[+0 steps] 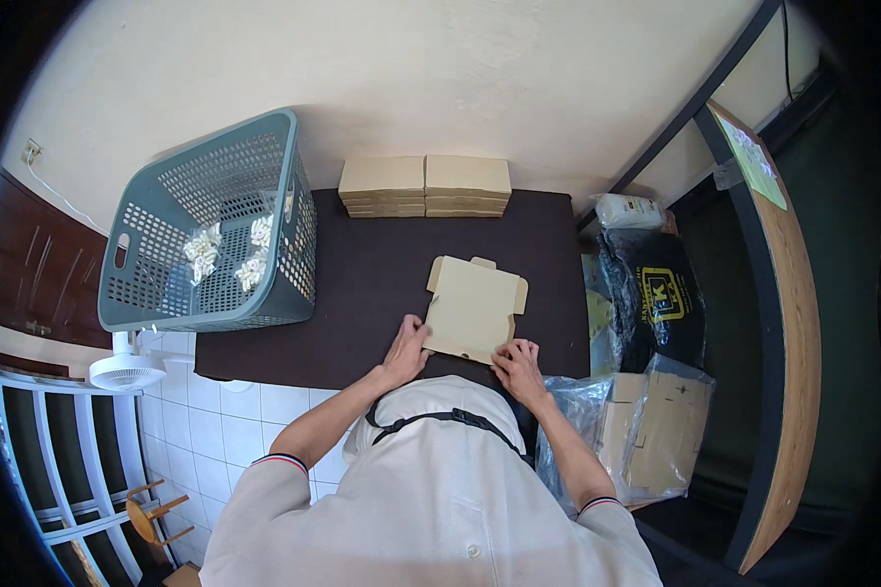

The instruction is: Assembling cardboard boxes and filling them with packaged food bags from a bin.

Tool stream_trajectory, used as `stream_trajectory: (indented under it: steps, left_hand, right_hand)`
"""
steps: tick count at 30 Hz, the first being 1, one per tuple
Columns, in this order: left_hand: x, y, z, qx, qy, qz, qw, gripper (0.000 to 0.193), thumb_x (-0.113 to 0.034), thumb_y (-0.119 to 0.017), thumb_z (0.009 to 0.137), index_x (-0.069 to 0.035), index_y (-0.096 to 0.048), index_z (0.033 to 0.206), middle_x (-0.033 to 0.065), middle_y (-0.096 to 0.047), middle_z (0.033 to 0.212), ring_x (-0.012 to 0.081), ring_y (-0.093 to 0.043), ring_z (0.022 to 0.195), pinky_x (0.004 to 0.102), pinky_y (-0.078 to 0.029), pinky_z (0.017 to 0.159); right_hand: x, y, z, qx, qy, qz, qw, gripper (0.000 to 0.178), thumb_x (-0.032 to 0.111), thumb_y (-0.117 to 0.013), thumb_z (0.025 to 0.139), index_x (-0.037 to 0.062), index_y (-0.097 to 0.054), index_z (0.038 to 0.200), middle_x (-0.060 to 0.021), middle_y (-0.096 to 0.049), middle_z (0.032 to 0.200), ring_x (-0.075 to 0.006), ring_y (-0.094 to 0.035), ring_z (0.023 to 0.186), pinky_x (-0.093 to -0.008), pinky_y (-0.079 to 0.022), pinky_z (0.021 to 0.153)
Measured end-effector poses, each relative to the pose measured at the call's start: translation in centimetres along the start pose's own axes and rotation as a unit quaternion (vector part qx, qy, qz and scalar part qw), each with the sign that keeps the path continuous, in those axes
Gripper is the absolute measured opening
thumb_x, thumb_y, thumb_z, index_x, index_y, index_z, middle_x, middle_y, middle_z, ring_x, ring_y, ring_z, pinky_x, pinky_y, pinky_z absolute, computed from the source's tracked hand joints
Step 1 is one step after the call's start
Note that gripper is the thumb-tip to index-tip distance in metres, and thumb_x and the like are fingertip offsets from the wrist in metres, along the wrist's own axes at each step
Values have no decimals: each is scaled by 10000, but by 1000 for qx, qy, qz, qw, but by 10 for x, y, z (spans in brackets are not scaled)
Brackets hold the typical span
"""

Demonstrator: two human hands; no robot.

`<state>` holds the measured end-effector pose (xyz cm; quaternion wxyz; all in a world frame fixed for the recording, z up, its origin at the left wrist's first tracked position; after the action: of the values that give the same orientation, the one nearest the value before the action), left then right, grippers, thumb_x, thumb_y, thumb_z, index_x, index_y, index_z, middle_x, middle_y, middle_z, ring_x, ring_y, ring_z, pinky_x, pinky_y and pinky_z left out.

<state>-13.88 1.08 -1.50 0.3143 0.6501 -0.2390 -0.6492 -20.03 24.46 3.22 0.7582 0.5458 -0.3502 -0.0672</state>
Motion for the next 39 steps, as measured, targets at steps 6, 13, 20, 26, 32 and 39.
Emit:
stream_trajectory:
  steps: [6,13,20,26,32,39]
  left_hand:
    - [15,12,-5,-84,112,-115,983,545,42,-776,794,0,-545,1285,188,-673,859,415,-681,754,512,-554,696]
    - [-31,11,9,23,-94,91,991,327,-19,-729,826,-9,-667,1147,189,-656,981,360,-647,947,471,-533,817]
    - [-57,-29,7,111,-247,202,941,190,-100,-651,856,-5,-735,997,150,-670,1016,311,-616,1051,441,-447,1003]
    - [-55,-48,8,147,-254,191,937,190,-111,-606,875,-2,-735,964,160,-685,994,325,-640,1048,429,-483,983]
    - [-46,-45,18,188,-187,115,957,160,-8,-635,817,-12,-746,933,198,-692,985,379,-653,1028,475,-524,941]
    - [-51,-42,27,191,-174,70,963,205,61,-667,768,0,-741,950,204,-718,935,420,-686,971,505,-552,874]
  right_hand:
    - [0,-4,0,-6,-31,-35,999,228,187,-783,887,79,-798,1088,-56,-639,1143,-309,-502,1215,-573,-335,1047]
    - [-1,-4,-8,-35,-56,-64,996,245,183,-793,888,109,-814,1121,-49,-675,1109,-327,-500,1178,-557,-341,1028]
    - [4,-31,1,-29,-43,-12,999,209,90,-757,860,56,-777,1065,-95,-695,1069,-295,-607,1085,-517,-372,1021]
    - [11,-41,11,52,-50,-57,996,307,10,-707,853,45,-735,1156,-124,-679,999,-299,-633,1049,-453,-427,990]
    - [6,-40,21,43,-76,131,988,561,-80,-675,804,32,-624,1351,-175,-674,984,-393,-646,1010,-493,-508,908]
    - [19,-27,30,-14,-71,181,981,550,-127,-636,782,9,-615,1314,-214,-678,882,-418,-676,915,-506,-525,838]
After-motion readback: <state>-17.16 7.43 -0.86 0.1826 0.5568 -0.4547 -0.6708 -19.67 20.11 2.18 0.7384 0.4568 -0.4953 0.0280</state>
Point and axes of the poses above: each hand's wrist, its own z-axis towards the middle knuckle, its own y-axis out of the back of the hand, x = y × z, the point moved 10 cm from there along z, towards the middle knuckle
